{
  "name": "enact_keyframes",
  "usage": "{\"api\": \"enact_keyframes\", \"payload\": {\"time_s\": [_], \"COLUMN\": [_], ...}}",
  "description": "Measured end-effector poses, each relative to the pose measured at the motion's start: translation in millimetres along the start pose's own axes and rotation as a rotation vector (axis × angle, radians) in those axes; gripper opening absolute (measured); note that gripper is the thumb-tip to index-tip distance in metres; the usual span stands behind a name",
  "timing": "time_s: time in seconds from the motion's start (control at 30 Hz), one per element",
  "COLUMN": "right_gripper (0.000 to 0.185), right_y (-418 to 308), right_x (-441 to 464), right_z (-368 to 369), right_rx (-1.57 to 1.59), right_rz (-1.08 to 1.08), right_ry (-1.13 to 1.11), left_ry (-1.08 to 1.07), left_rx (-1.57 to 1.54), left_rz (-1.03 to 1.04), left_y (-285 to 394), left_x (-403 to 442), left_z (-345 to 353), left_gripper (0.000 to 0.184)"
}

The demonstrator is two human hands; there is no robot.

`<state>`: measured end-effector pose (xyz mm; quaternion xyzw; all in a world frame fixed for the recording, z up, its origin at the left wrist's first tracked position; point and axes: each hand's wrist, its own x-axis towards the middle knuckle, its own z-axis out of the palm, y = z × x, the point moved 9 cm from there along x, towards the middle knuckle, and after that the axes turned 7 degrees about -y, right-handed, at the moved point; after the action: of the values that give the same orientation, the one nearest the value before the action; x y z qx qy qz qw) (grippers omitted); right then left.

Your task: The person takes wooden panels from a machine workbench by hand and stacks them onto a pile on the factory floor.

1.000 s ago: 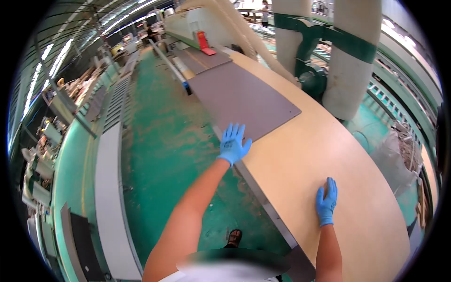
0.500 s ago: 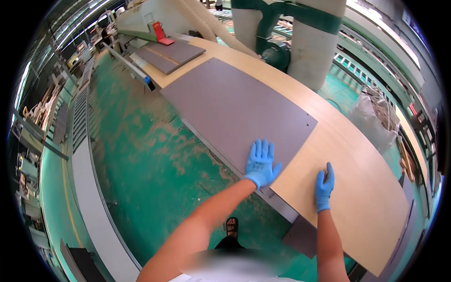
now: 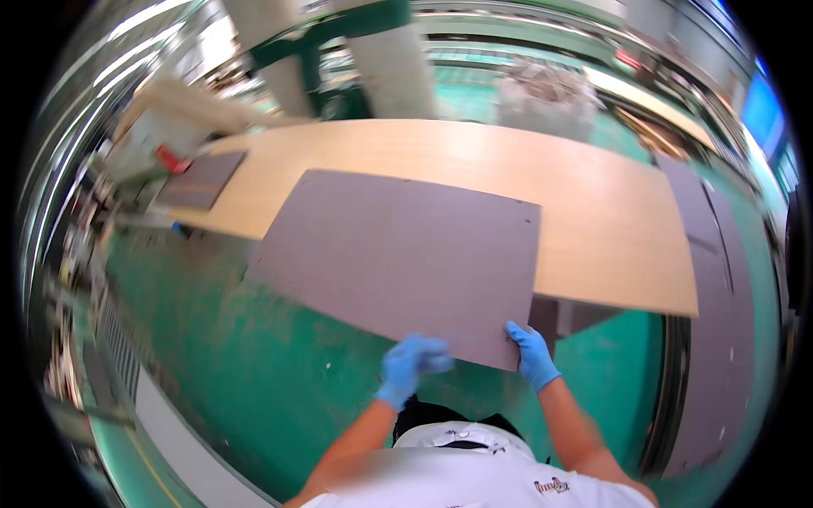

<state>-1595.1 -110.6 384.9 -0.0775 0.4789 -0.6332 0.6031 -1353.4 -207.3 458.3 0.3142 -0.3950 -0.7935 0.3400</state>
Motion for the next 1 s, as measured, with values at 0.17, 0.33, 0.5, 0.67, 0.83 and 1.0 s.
{"api": "enact_keyframes", "payload": {"time_s": [0.17,0.33,0.5,0.67,0.83,1.0], "right_gripper": [0.034,0.039,0.043,0.049,0.052,0.06], "right_y": [-1,-20,-58,-50,-53,-50], "right_x": [-103,-184,-264,-370,-501,-563], "right_z": [-95,-146,-258,-364,-391,-438], "right_rx": [0.03,0.173,0.096,0.045,0.167,0.497], "right_rz": [-0.054,0.006,-0.145,-0.299,-0.538,-0.898], "right_ry": [0.162,0.227,0.648,1.001,1.318,1.095], "left_ry": [0.562,0.054,-0.189,-0.396,-0.761,-1.047], "left_rx": [-0.388,-0.412,-0.482,-0.407,-0.411,-0.297], "left_rz": [-0.229,-0.161,-0.283,-0.411,-0.731,-0.814], "left_y": [-63,-66,-126,-166,-218,-269], "left_x": [-79,-19,-4,25,28,41], "left_z": [-133,-78,61,202,380,552], "left_gripper": [0.046,0.058,0.048,0.05,0.056,0.056]}}
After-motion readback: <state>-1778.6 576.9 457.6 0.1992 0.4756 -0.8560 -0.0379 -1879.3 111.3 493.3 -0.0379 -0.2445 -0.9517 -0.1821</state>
